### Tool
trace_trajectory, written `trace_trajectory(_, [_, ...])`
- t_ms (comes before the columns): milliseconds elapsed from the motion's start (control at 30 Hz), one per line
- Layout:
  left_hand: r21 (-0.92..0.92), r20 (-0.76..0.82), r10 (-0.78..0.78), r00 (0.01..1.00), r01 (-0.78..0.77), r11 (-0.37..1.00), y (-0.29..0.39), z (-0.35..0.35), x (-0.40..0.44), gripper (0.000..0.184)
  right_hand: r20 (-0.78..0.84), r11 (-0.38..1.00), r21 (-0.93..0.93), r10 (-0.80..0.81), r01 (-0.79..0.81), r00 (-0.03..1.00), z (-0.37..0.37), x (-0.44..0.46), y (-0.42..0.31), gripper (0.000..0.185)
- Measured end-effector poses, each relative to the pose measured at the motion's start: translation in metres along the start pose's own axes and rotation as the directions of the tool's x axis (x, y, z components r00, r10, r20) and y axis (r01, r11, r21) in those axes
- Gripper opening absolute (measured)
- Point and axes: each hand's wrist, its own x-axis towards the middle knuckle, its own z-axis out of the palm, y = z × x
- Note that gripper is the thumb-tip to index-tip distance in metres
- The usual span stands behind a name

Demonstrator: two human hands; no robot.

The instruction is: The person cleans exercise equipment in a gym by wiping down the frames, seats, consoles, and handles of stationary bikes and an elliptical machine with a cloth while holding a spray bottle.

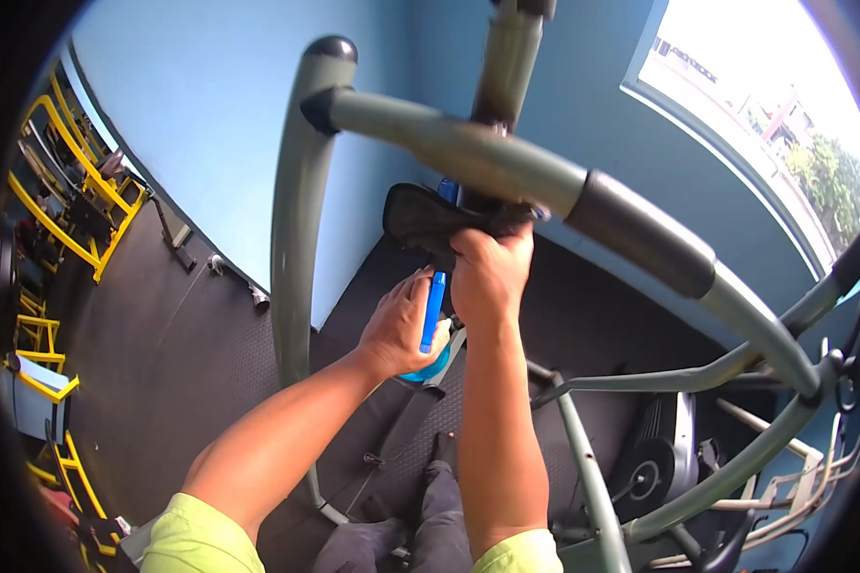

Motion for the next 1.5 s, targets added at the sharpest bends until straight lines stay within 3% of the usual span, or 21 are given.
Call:
trace_trajectory(100, [0.213, -0.01, 0.228, 0.974, -0.221, 0.952, 0.01, -0.035, 0.013, 0.062, -0.039, 0.999, -0.021, 0.039, -0.04, 0.998, -0.028, 0.003, 0.015, 0.065])
trace_trajectory(200, [0.173, 0.159, 0.268, 0.95, -0.294, 0.94, 0.023, -0.066, 0.017, 0.064, -0.07, 0.982, 0.017, 0.187, -0.186, 0.98, -0.014, -0.001, 0.001, 0.068])
trace_trajectory(267, [0.181, 0.068, 0.343, 0.937, -0.349, 0.919, 0.032, -0.075, 0.015, 0.066, -0.163, 0.987, 0.074, 0.153, -0.142, 0.975, 0.001, -0.005, -0.01, 0.065])
trace_trajectory(333, [0.109, 0.156, 0.422, 0.893, -0.44, 0.891, 0.042, -0.099, 0.018, 0.068, -0.063, 0.988, 0.137, 0.073, -0.064, 0.995, 0.022, -0.029, -0.038, 0.067])
trace_trajectory(367, [0.12, 0.147, 0.437, 0.887, -0.455, 0.882, 0.05, -0.118, 0.019, 0.068, -0.19, 0.99, 0.074, 0.133, -0.12, 0.973, 0.034, -0.043, -0.057, 0.066])
trace_trajectory(467, [0.039, 0.281, 0.555, 0.783, -0.587, 0.809, 0.077, -0.174, 0.007, 0.065, -0.055, 0.927, -0.064, 0.367, -0.37, 0.929, 0.032, -0.075, -0.109, 0.058])
trace_trajectory(533, [-0.013, 0.249, 0.699, 0.671, -0.719, 0.695, 0.086, -0.207, 0.001, 0.059, 0.062, 0.932, -0.317, 0.204, -0.174, 0.977, 0.038, -0.09, -0.137, 0.054])
trace_trajectory(600, [-0.008, 0.26, 0.697, 0.668, -0.72, 0.694, 0.086, -0.223, 0.0, 0.052, 0.101, 0.909, -0.384, -0.132, 0.161, 0.986, 0.071, -0.083, -0.155, 0.054])
trace_trajectory(633, [0.046, 0.244, 0.646, 0.723, -0.674, 0.737, 0.09, -0.235, 0.001, 0.051, 0.166, 0.844, -0.451, -0.238, 0.289, 0.957, 0.066, -0.069, -0.15, 0.059])
trace_trajectory(700, [0.102, 0.182, 0.564, 0.806, -0.586, 0.804, 0.09, -0.246, 0.005, 0.047, 0.38, 0.459, -0.778, -0.199, 0.429, 0.903, 0.064, -0.033, -0.152, 0.062])
trace_trajectory(733, [0.107, 0.184, 0.573, 0.799, -0.596, 0.796, 0.091, -0.248, 0.009, 0.047, 0.531, -0.02, -0.846, -0.129, 0.533, 0.838, 0.064, -0.014, -0.144, 0.065])
trace_trajectory(900, [0.177, 0.066, 0.542, 0.838, -0.545, 0.82, 0.083, -0.25, 0.023, 0.047, 0.594, -0.536, -0.708, -0.098, 0.46, 0.799, 0.077, -0.02, -0.094, 0.055])
trace_trajectory(1067, [0.178, 0.087, 0.503, 0.86, -0.51, 0.841, 0.073, -0.251, 0.021, 0.046, 0.651, -0.462, -0.669, 0.013, 0.582, 0.759, 0.056, -0.035, -0.114, 0.056])
trace_trajectory(1200, [0.115, 0.183, 0.492, 0.851, -0.516, 0.849, 0.079, -0.249, 0.015, 0.043, 0.796, -0.531, -0.384, 0.225, 0.755, 0.563, 0.034, -0.028, -0.03, 0.052])
trace_trajectory(1300, [0.133, 0.168, 0.459, 0.873, -0.481, 0.867, 0.08, -0.248, 0.006, 0.044, 0.738, -0.3, -0.624, 0.077, 0.722, 0.67, 0.049, -0.026, -0.003, 0.052])
trace_trajectory(1333, [0.129, 0.166, 0.453, 0.876, -0.475, 0.871, 0.079, -0.253, 0.003, 0.044, 0.592, 0.179, -0.8, 0.077, 0.573, 0.802, 0.052, -0.026, -0.007, 0.055])
trace_trajectory(1367, [0.118, 0.137, 0.433, 0.891, -0.449, 0.886, 0.078, -0.258, -0.002, 0.044, 0.433, 0.601, -0.758, 0.174, 0.253, 0.885, 0.061, -0.027, -0.016, 0.057])
trace_trajectory(1400, [0.106, 0.11, 0.413, 0.904, -0.423, 0.9, 0.078, -0.261, -0.007, 0.044, 0.429, 0.598, -0.763, 0.187, 0.244, 0.884, 0.06, -0.027, -0.031, 0.057])
trace_trajectory(1433, [0.105, 0.114, 0.392, 0.913, -0.404, 0.909, 0.079, -0.264, -0.009, 0.043, 0.59, 0.11, -0.806, 0.069, 0.582, 0.804, 0.053, -0.026, -0.052, 0.056])
trace_trajectory(1467, [0.098, 0.121, 0.386, 0.915, -0.398, 0.912, 0.079, -0.264, -0.011, 0.043, 0.751, -0.425, -0.576, 0.061, 0.698, 0.657, 0.048, -0.025, -0.072, 0.055])
trace_trajectory(1500, [0.124, 0.131, 0.385, 0.913, -0.401, 0.908, 0.079, -0.265, -0.01, 0.043, 0.738, -0.453, -0.587, 0.043, 0.671, 0.674, 0.05, -0.024, -0.09, 0.054])
